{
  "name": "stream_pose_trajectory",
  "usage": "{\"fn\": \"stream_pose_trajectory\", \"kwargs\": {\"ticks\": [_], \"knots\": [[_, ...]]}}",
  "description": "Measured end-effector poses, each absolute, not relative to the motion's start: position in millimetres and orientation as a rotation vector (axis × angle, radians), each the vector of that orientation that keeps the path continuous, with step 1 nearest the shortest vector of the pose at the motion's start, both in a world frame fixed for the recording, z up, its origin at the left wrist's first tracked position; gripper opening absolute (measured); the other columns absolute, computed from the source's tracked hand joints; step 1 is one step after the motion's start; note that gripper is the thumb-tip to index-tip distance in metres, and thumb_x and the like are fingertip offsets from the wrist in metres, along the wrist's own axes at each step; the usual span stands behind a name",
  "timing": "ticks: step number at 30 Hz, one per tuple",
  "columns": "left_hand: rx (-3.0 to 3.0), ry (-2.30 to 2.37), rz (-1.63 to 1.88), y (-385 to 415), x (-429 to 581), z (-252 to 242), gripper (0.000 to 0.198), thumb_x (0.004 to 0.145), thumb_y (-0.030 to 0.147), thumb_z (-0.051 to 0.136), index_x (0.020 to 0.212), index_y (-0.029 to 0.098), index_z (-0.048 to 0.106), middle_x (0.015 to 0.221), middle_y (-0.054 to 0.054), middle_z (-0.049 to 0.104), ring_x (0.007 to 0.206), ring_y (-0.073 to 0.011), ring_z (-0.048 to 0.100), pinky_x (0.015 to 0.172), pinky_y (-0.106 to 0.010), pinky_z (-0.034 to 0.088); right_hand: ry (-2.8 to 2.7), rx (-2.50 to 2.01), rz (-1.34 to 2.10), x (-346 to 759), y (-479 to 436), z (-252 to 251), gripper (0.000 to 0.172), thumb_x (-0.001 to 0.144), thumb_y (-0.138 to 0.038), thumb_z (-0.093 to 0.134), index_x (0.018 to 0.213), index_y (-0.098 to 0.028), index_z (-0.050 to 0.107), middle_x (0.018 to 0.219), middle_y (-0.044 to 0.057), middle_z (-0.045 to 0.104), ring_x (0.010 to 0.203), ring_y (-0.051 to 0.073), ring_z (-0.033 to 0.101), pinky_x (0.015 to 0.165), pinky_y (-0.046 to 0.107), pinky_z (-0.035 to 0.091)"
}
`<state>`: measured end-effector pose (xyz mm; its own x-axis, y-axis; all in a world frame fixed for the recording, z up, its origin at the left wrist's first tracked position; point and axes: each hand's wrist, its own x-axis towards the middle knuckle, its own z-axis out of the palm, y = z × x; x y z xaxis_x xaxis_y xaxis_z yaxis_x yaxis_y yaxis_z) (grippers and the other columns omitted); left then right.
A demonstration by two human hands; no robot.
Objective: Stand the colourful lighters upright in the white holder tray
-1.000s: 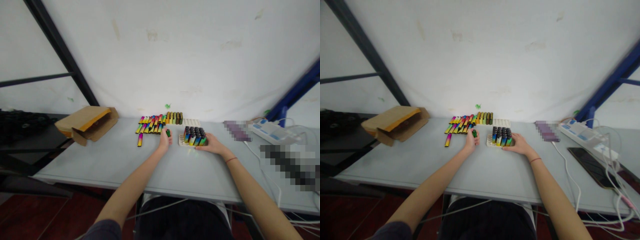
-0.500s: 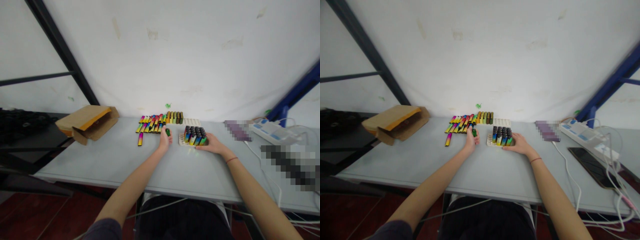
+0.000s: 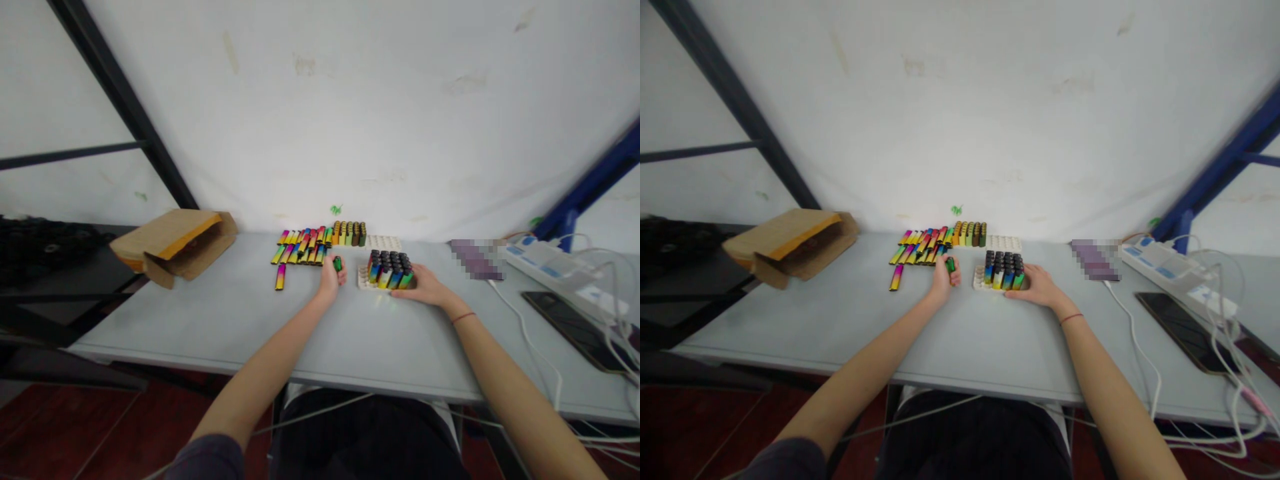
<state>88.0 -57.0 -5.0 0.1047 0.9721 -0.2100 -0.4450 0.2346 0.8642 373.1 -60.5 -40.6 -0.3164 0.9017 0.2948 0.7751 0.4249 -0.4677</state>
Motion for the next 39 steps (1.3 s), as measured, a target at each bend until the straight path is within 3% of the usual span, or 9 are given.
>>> {"fn": "stream_pose_trajectory", "kwargs": {"ticks": [3,7,12,23,39], "knots": [[1.026,0.951,1.262,-57.8,90.2,-12.3,0.031,0.101,0.043,0.048,0.078,0.023,0.047,0.051,0.008,0.042,0.047,-0.0101,0.037,0.051,-0.021,0.033,-2.180,-1.412,0.327,373.1,-60.2,-40.8,0.073,0.070,-0.069,0.085,0.124,-0.020,0.077,0.131,0.016,0.078,0.121,0.046,0.070,0.110,0.062,0.052],[1.494,0.902,1.308,-61.2,90.4,-19.5,0.016,0.097,0.037,0.061,0.096,0.022,0.057,0.071,0.003,0.062,0.072,-0.0149,0.060,0.078,-0.028,0.051,-2.186,-1.377,0.317,371.5,-60.9,-39.3,0.071,0.071,-0.067,0.086,0.124,-0.020,0.077,0.129,0.015,0.079,0.120,0.045,0.070,0.109,0.060,0.053],[1.921,0.856,1.373,-59.4,86.0,-22.5,0.030,0.098,0.049,0.064,0.100,0.020,0.072,0.108,-0.011,0.075,0.110,-0.0256,0.067,0.105,-0.039,0.050,-2.190,-1.365,0.316,370.7,-61.9,-37.7,0.068,0.072,-0.066,0.085,0.124,-0.022,0.077,0.126,0.014,0.080,0.118,0.044,0.071,0.108,0.060,0.054],[2.084,0.887,1.189,-59.3,88.9,-24.9,0.028,0.099,0.042,0.069,0.112,0.021,0.083,0.111,-0.010,0.082,0.109,-0.0260,0.072,0.109,-0.042,0.051,-2.193,-1.321,0.348,371.2,-61.7,-38.6,0.066,0.073,-0.064,0.085,0.123,-0.021,0.077,0.127,0.014,0.079,0.119,0.043,0.071,0.109,0.059,0.054],[2.057,1.029,1.202,-66.9,94.4,-23.1,0.029,0.094,0.038,0.076,0.118,0.022,0.077,0.103,-0.006,0.079,0.100,-0.0236,0.072,0.102,-0.038,0.054,-2.169,-1.402,0.328,372.0,-62.8,-39.3,0.072,0.071,-0.065,0.087,0.127,-0.021,0.075,0.135,0.015,0.077,0.124,0.045,0.069,0.111,0.061,0.052]]}}
